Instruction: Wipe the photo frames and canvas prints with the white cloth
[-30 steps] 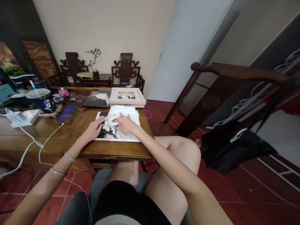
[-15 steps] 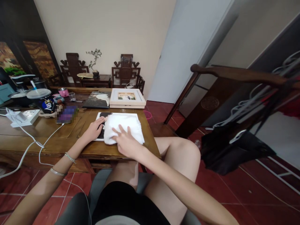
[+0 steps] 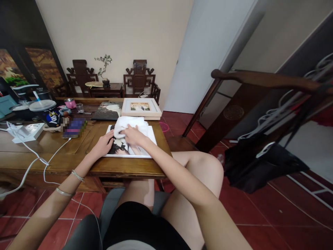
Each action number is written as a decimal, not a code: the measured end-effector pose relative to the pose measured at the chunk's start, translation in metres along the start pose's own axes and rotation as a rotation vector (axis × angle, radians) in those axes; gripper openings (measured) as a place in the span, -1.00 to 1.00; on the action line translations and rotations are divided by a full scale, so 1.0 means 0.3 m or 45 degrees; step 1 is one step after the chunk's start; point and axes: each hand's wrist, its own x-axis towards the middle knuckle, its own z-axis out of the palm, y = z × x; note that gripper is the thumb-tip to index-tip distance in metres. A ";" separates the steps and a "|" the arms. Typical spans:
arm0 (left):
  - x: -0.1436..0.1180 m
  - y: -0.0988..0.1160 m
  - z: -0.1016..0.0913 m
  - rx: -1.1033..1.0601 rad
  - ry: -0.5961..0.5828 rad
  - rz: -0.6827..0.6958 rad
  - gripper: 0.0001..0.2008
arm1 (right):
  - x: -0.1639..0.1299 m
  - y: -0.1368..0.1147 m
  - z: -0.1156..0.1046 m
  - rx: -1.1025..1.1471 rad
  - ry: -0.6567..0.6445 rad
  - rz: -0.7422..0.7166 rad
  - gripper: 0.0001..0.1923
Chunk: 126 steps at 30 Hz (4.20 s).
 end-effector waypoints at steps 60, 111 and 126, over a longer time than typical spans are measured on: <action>-0.014 0.026 -0.012 0.045 -0.018 0.018 -0.56 | -0.073 0.015 0.011 0.094 0.142 0.181 -0.43; -0.011 0.032 -0.023 0.016 -0.021 -0.010 -0.53 | -0.098 0.244 0.000 0.112 0.275 0.089 -0.40; -0.018 0.044 -0.026 0.033 -0.036 -0.010 -0.52 | -0.546 0.005 0.011 0.132 0.078 -0.110 -0.40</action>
